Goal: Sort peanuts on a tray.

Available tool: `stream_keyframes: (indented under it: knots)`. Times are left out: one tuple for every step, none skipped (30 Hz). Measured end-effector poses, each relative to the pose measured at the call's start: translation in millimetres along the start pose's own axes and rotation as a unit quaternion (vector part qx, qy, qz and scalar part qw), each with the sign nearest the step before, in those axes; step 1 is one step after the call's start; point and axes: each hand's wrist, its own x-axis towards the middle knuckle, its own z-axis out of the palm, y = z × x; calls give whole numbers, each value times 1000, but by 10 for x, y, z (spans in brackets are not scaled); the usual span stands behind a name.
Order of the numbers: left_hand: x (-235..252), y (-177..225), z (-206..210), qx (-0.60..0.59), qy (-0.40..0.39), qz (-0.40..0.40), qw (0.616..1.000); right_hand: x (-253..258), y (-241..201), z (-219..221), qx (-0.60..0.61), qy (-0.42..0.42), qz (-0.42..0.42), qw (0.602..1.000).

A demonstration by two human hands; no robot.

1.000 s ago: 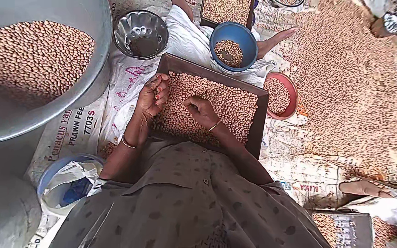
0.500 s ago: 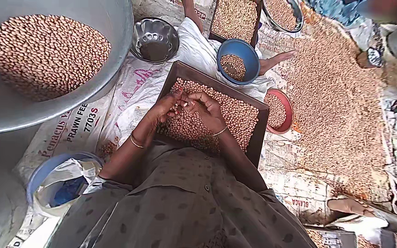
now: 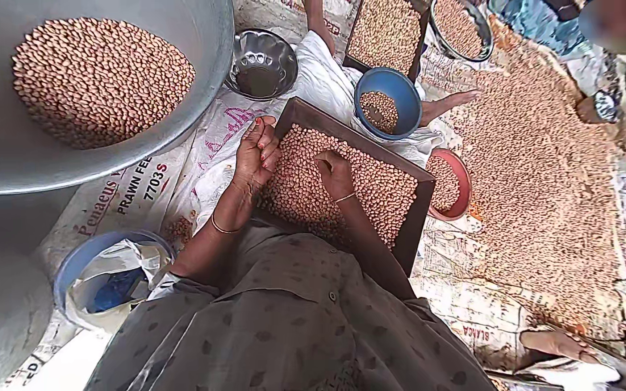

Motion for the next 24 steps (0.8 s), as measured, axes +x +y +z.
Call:
stream_keyframes:
  knots:
    - [12, -2, -14, -6, -1, 2, 1000, 10, -5, -58, 48, 2, 12, 999]
    - [14, -4, -15, -11, -2, 4, 1000, 37, -1, -115, 107, 11, 22, 994]
    - [6, -5, -10, -17, -5, 6, 1000, 83, 5, -165, 182, 33, 34, 982]
    - [-26, 6, 21, -15, -5, 4, 1000, 142, 3, -227, 256, 62, 47, 964]
    - [-104, 37, 108, -4, 3, 1, 1000, 210, -8, -307, 304, 80, 61, 948]
    - [-236, 93, 265, 23, 21, -5, 999, 279, -13, -374, 318, 83, 64, 942]
    - [-319, 132, 374, 40, 39, -10, 998, 326, -30, -404, 311, 82, 60, 945]
    - [-347, 152, 429, 46, 51, -12, 998, 346, -76, -395, 291, 71, 52, 953]
    - [-325, 149, 409, 40, 47, -9, 998, 334, -154, -354, 270, 46, 42, 961]
    - [-246, 116, 313, 20, 30, -4, 999, 296, -252, -280, 251, 8, 31, 968]
    - [-102, 46, 124, -17, -2, 5, 1000, 251, -338, -176, 225, -36, 15, 974]
    - [-8, 4, 10, -37, -21, 7, 999, 205, -403, -49, 181, -71, -3, 981]
    - [31, -14, -36, -45, -26, 6, 999, 157, -443, 86, 115, -92, -28, 989]
    - [42, -16, -42, -47, -24, 2, 999, 110, -465, 212, 39, -111, -47, 992]
    - [40, -10, -32, -42, -20, -3, 999, 66, -478, 320, -34, -118, -70, 990]
    - [37, -6, -22, -35, -19, -6, 999, 27, -488, 399, -88, -111, -91, 986]
    - [39, -5, -19, -27, -20, -8, 999, 6, -499, 445, -125, -104, -103, 981]
    - [42, -6, -19, -20, -21, -10, 1000, -2, -516, 458, -143, -104, -105, 979]
    - [38, -7, -15, -14, -20, -13, 1000, -6, -536, 448, -144, -110, -98, 979]
    - [36, -6, -11, -11, -20, -17, 1000, 0, -548, 432, -135, -118, -87, 980]
    - [36, -3, -9, -9, -19, -21, 1000, 10, -561, 410, -122, -129, -74, 981]
    - [37, -1, -13, -6, -22, -26, 999, 16, -562, 397, -116, -134, -68, 982]
    - [41, -7, -24, -1, -28, -28, 999, 14, -564, 381, -120, -137, -67, 981]
    - [43, -13, -36, 5, -36, -32, 999, 1, -569, 372, -132, -141, -70, 979]
